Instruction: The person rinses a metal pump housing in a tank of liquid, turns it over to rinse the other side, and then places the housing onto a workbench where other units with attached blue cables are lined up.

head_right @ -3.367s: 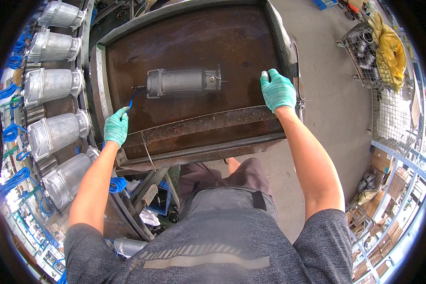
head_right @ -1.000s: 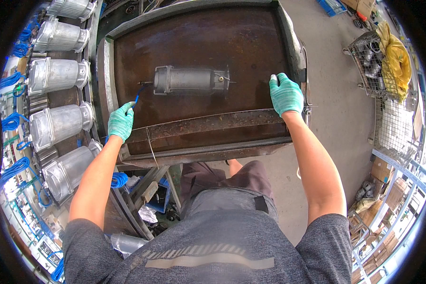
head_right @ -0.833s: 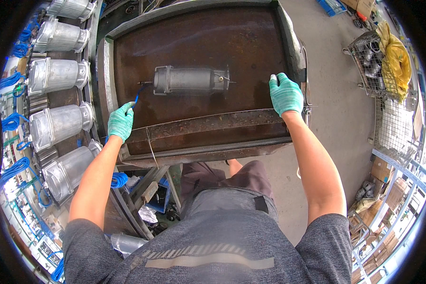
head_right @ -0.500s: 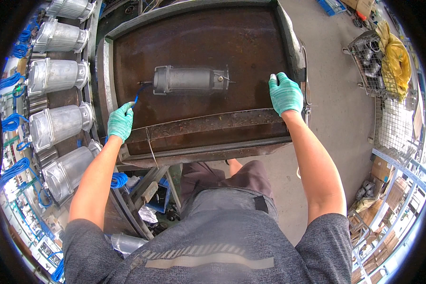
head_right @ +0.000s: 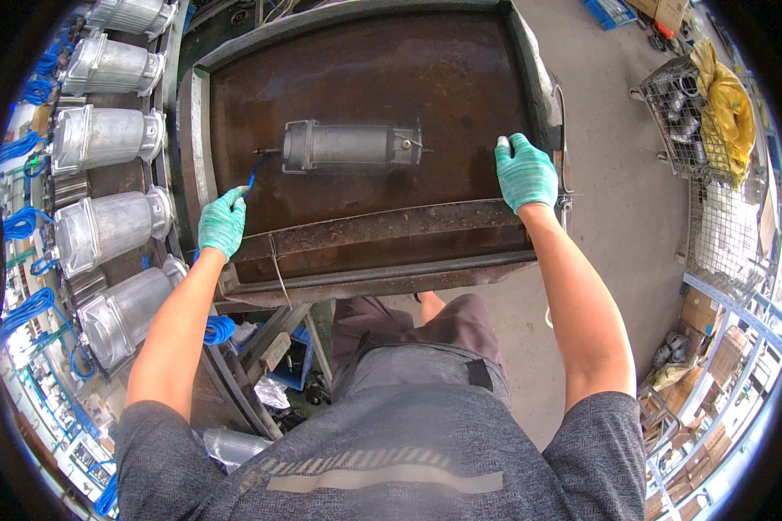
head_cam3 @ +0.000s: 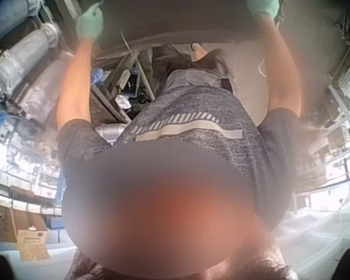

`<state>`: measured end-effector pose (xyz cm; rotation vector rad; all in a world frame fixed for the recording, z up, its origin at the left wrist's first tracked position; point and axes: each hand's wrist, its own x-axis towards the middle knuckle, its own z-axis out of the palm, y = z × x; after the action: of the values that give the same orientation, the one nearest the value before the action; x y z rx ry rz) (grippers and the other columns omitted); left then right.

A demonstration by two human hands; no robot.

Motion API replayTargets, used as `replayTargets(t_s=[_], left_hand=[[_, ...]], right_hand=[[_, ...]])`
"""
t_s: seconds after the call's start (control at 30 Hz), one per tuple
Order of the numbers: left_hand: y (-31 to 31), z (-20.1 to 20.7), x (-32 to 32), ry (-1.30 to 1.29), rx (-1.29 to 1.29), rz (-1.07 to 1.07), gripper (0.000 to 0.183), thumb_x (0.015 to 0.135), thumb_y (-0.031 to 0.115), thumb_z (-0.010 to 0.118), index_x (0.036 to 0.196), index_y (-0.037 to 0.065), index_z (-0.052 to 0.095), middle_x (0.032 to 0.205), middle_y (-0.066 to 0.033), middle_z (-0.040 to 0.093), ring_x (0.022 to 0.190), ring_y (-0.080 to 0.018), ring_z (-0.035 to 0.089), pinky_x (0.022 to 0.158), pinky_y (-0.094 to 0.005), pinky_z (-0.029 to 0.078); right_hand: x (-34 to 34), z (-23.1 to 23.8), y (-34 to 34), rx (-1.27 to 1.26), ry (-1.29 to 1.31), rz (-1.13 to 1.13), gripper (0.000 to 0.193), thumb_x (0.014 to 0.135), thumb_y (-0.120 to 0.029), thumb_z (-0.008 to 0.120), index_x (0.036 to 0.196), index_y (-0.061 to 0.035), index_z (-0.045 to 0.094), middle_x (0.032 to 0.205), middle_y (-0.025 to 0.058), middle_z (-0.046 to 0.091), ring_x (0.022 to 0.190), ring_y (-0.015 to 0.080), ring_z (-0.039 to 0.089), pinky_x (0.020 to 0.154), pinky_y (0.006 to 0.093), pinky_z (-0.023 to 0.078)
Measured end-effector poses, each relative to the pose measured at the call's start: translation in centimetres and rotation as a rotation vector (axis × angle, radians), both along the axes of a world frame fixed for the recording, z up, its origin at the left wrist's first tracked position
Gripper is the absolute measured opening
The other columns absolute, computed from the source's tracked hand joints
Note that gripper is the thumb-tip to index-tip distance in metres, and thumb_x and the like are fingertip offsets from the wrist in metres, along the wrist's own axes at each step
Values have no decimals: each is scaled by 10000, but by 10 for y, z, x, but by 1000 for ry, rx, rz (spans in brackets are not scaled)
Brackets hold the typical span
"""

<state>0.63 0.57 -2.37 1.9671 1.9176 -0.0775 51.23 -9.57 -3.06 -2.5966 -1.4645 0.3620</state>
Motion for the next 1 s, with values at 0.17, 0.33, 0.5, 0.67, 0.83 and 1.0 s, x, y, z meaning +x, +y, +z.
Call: replayTargets(t_s=[0.17, 0.33, 0.5, 0.67, 0.83, 1.0], left_hand=[[0, 2, 1, -13, 0, -2, 297, 999, 272, 583, 1236, 199, 745, 1063, -193, 729, 948, -394, 712, 838, -469, 564], [0, 0, 0, -21, -7, 2, 298, 999, 267, 580, 1241, 204, 742, 1060, -190, 730, 939, -392, 712, 833, -470, 564], [-1, 1, 1, -1, -5, -4, 295, 1002, 265, 576, 1240, 211, 742, 1056, -189, 730, 931, -391, 713, 830, -469, 564], [-1, -1, 0, -8, 0, 8, 296, 1002, 271, 578, 1243, 219, 741, 1052, -190, 730, 931, -391, 713, 834, -467, 564], [0, 2, 3, 4, -22, 39, 300, 1001, 284, 579, 1247, 225, 740, 1067, -187, 730, 946, -386, 713, 851, -461, 563], [-1, 8, 2, -3, -38, 28, 316, 1000, 281, 566, 1264, 227, 731, 1115, -173, 730, 997, -382, 708, 896, -459, 560]], right_hand=[[-1, 2, 0, -15, 8, -5, 407, 1057, -440, 484, 1036, -82, 676, 945, 251, 723, 891, 468, 689, 789, 548, 559], [0, -1, 0, 4, 13, 1, 403, 1056, -438, 486, 1034, -84, 675, 941, 254, 721, 893, 473, 685, 788, 555, 554], [1, -1, 0, -9, 14, -4, 402, 1055, -436, 488, 1036, -82, 678, 945, 257, 721, 895, 468, 689, 790, 553, 557], [2, -3, 0, 3, 1, -9, 403, 1055, -434, 493, 1040, -78, 680, 942, 257, 722, 895, 461, 695, 793, 548, 561], [2, -2, 1, 26, 23, -7, 402, 1053, -433, 498, 1036, -74, 678, 933, 260, 719, 895, 469, 688, 796, 550, 555], [2, -6, 1, 57, 45, -30, 400, 1043, -444, 510, 1042, -79, 673, 928, 263, 715, 890, 482, 675, 799, 560, 539]])
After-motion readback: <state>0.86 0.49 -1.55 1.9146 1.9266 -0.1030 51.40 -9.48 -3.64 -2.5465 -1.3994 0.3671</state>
